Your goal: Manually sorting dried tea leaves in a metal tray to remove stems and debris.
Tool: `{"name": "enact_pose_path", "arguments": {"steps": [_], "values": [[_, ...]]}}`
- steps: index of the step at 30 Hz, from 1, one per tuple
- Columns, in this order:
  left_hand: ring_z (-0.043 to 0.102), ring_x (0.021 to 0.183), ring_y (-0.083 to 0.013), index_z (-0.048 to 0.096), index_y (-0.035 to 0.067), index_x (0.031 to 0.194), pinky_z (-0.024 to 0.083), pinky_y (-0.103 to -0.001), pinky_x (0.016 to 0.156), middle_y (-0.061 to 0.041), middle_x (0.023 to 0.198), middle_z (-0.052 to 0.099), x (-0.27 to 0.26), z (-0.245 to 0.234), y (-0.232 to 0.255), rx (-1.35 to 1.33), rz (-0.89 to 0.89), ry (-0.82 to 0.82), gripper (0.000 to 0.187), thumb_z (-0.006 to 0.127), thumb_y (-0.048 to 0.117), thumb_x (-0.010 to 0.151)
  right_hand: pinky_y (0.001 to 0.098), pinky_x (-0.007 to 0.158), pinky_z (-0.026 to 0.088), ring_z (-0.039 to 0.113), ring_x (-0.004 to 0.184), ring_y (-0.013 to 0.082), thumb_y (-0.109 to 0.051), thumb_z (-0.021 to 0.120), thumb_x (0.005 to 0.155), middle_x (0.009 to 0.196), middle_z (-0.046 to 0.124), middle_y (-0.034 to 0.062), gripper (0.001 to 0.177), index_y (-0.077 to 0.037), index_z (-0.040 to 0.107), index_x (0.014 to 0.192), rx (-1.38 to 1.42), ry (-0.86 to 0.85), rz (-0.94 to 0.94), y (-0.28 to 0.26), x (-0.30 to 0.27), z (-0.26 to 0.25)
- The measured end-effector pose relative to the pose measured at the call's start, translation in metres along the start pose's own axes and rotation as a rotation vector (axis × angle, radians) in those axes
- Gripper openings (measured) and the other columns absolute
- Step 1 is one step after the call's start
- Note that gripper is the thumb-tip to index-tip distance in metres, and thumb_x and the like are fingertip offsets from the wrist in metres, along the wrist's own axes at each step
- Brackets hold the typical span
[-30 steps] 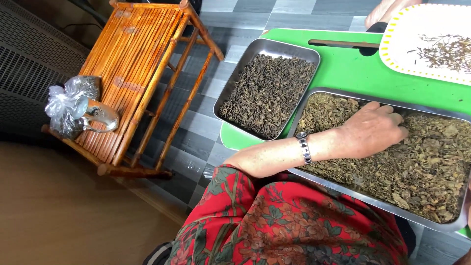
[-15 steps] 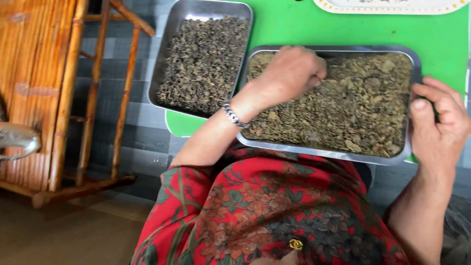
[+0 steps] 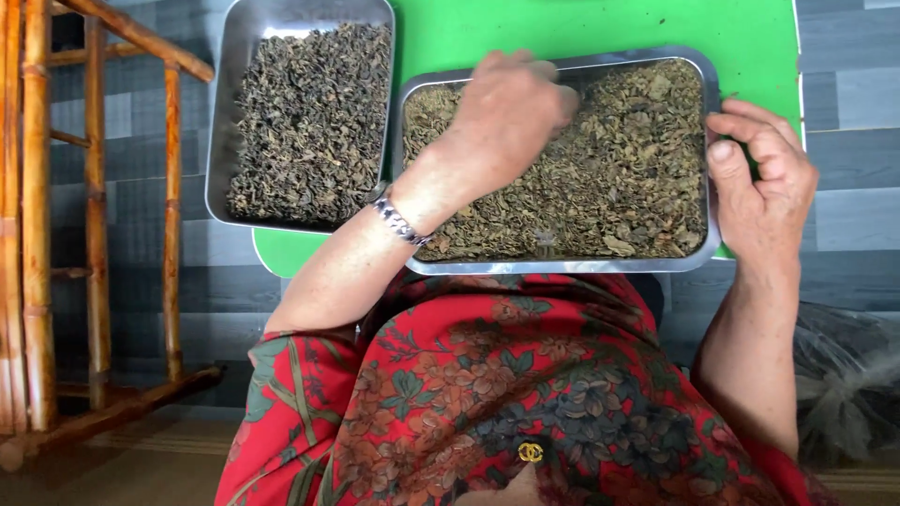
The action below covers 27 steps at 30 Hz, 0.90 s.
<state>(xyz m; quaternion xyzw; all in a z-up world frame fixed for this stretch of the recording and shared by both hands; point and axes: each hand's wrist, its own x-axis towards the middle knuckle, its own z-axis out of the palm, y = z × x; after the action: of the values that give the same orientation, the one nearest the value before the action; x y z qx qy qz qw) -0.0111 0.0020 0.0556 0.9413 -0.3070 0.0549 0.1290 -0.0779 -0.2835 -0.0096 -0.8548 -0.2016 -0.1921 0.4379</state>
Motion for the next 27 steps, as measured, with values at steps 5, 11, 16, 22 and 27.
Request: {"name": "enact_pose_path", "arguments": {"steps": [5,11,16,22,27], "values": [[0.048,0.065,-0.0225,0.056,0.014,0.061,0.047,-0.039,0.055,0.004,0.060,0.039,0.026,0.054,-0.005,-0.126,0.253,0.129,0.039,0.068,-0.011,0.089,0.0538,0.114,0.048,0.060,0.134,0.0439,-0.026,0.055,0.122,0.133,0.065,0.0346,0.042,0.013,0.067,0.131,0.016,-0.003,-0.001,-0.001,0.001,0.000],[0.067,0.095,-0.0222,0.081,0.024,0.101,0.054,-0.048,0.090,-0.002,0.092,0.072,0.036,0.064,-0.010,-0.185,0.134,-0.202,0.023,0.070,0.005,0.095,0.0531,0.111,0.049,0.061,0.133,0.0437,-0.029,0.054,0.121,0.132,0.066,0.0347,0.045,0.013,0.068,0.130,0.000,0.005,0.009,-0.002,0.003,0.000],[0.066,0.087,-0.0196,0.077,0.020,0.105,0.056,-0.049,0.092,0.001,0.082,0.065,0.036,0.058,-0.007,-0.159,0.127,-0.244,0.020,0.070,0.004,0.096,0.0526,0.112,0.050,0.061,0.133,0.0431,-0.029,0.055,0.120,0.130,0.067,0.0337,0.045,0.013,0.068,0.129,0.014,0.013,0.001,-0.001,0.003,0.000],[0.064,0.086,-0.0195,0.074,0.023,0.101,0.058,-0.041,0.082,-0.001,0.089,0.067,0.046,0.066,-0.008,-0.131,0.069,-0.308,0.018,0.063,0.009,0.102,0.0521,0.112,0.049,0.061,0.133,0.0426,-0.028,0.055,0.120,0.131,0.066,0.0338,0.043,0.012,0.068,0.129,0.013,0.013,0.011,-0.003,0.004,0.001],[0.062,0.083,-0.0211,0.074,0.022,0.092,0.055,-0.043,0.082,0.000,0.081,0.063,0.048,0.067,-0.003,-0.067,0.084,-0.243,0.008,0.075,0.015,0.095,0.0520,0.112,0.048,0.061,0.133,0.0430,-0.027,0.055,0.120,0.131,0.066,0.0344,0.043,0.013,0.068,0.129,0.014,0.009,0.008,-0.003,0.003,0.000]]}}
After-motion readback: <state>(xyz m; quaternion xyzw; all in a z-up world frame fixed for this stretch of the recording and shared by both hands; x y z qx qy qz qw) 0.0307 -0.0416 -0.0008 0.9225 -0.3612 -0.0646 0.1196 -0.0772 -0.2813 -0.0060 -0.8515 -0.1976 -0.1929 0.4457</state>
